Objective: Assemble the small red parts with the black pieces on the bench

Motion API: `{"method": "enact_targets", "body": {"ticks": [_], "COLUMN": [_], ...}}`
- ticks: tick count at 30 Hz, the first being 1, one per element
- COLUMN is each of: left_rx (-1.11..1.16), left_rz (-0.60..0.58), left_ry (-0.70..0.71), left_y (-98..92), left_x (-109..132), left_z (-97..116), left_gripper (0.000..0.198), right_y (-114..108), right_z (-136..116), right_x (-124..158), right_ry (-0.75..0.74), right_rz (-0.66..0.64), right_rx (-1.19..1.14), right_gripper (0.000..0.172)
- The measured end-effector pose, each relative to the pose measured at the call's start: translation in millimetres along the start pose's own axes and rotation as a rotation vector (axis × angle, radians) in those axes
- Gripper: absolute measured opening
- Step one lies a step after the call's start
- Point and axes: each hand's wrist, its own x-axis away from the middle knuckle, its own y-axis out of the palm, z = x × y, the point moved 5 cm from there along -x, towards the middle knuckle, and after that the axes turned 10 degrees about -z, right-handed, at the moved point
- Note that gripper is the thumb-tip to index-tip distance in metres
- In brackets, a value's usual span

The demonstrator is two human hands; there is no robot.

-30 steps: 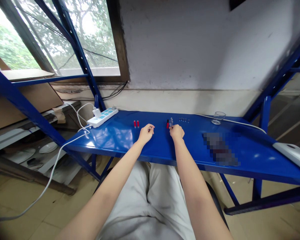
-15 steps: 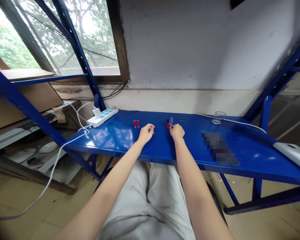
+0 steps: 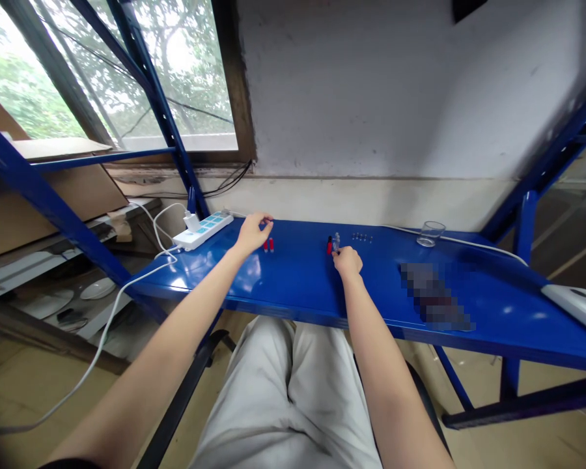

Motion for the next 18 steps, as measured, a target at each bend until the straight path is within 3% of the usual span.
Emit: {"method": "enact_targets", "body": {"ticks": [4, 7, 18], "left_rx": [-0.237, -0.322, -0.320], "left_rz": [-0.291, -0.428, -0.404], "left_ry": [-0.034, -0.049, -0.032], "left_y": [3.9, 16.1, 31.5], "left_x": [-9.4, -6.0, -3.1], "left_z": [-18.4, -27.4, -40.1], "left_gripper": [0.031, 0.036, 0.025], "right_y": [-1.0, -3.9, -17.2], "right_z": [-2.3, -3.0, -6.3], "right_x": [5.7, 13.4, 36.2], "right_ry": [-0.019, -0.011, -0.050], "right_rz": [-0.003, 0.008, 0.151], "right_rx": [0.018, 0.021, -0.007], "right_gripper": [0.032, 0.033, 0.031]}}
